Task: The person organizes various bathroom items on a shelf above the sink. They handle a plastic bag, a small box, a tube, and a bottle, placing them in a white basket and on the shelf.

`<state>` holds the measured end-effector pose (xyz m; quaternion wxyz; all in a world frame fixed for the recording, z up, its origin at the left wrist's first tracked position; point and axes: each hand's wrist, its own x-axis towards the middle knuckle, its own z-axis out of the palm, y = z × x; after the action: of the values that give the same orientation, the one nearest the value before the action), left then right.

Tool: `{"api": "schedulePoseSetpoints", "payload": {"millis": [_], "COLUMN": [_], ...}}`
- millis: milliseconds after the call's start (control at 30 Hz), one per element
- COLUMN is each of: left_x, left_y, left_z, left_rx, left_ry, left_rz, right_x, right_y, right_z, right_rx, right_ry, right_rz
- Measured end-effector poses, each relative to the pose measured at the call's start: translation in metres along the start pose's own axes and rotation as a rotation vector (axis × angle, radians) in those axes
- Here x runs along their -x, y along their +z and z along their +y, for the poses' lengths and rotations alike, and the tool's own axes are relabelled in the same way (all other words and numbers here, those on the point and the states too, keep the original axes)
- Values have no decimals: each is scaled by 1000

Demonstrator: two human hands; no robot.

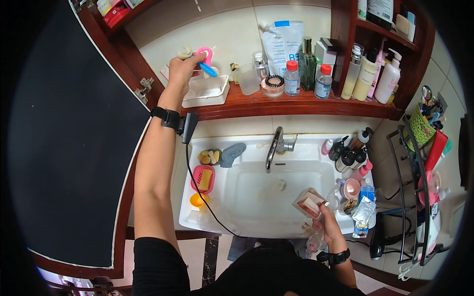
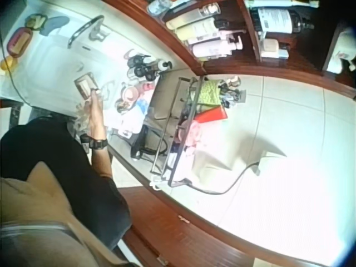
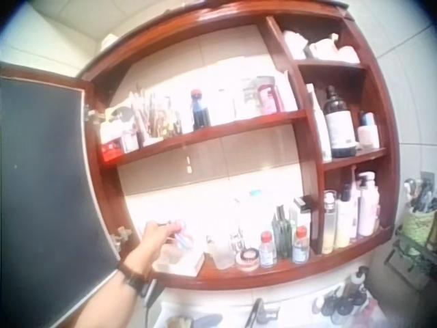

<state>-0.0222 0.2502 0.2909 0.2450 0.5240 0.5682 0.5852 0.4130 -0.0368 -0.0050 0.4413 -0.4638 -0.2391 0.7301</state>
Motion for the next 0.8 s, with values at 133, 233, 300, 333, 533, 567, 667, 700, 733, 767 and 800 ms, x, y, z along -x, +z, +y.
{"api": "schedulePoseSetpoints", "payload": {"millis": [133,233,300,333,533,567,667,700,733,767,800], "left_x": [5,8,12,16,20,17,11,9,8,8,6], "left_y": [5,12,17,21,32,31,31,32,33,37,38], "left_z": [10,21,30,34,39,37,37,37,39,37,38], "left_rx": [106,116,256,328,217,242,186,77,-31,-179,-271], "left_ry": [-70,-108,-167,-199,-383,-363,-222,-121,-18,124,205], "left_rz": [-94,-124,-177,-205,-306,-356,-475,-488,-499,-424,-406], "right_x": [-1,0,2,2,5,6,6,6,7,7,8], "right_y": [-2,-1,-1,-2,-5,-5,-7,-8,-9,-9,-10], "right_z": [1,0,-1,0,3,3,4,5,5,5,5], "right_rx": [-11,-9,-9,-6,-19,-18,-17,-17,-18,-19,-20], "right_ry": [12,4,-1,-5,-1,-2,-4,-4,-7,-11,-14], "right_rz": [-12,-8,-7,-7,-9,-6,3,6,7,8,10]}}
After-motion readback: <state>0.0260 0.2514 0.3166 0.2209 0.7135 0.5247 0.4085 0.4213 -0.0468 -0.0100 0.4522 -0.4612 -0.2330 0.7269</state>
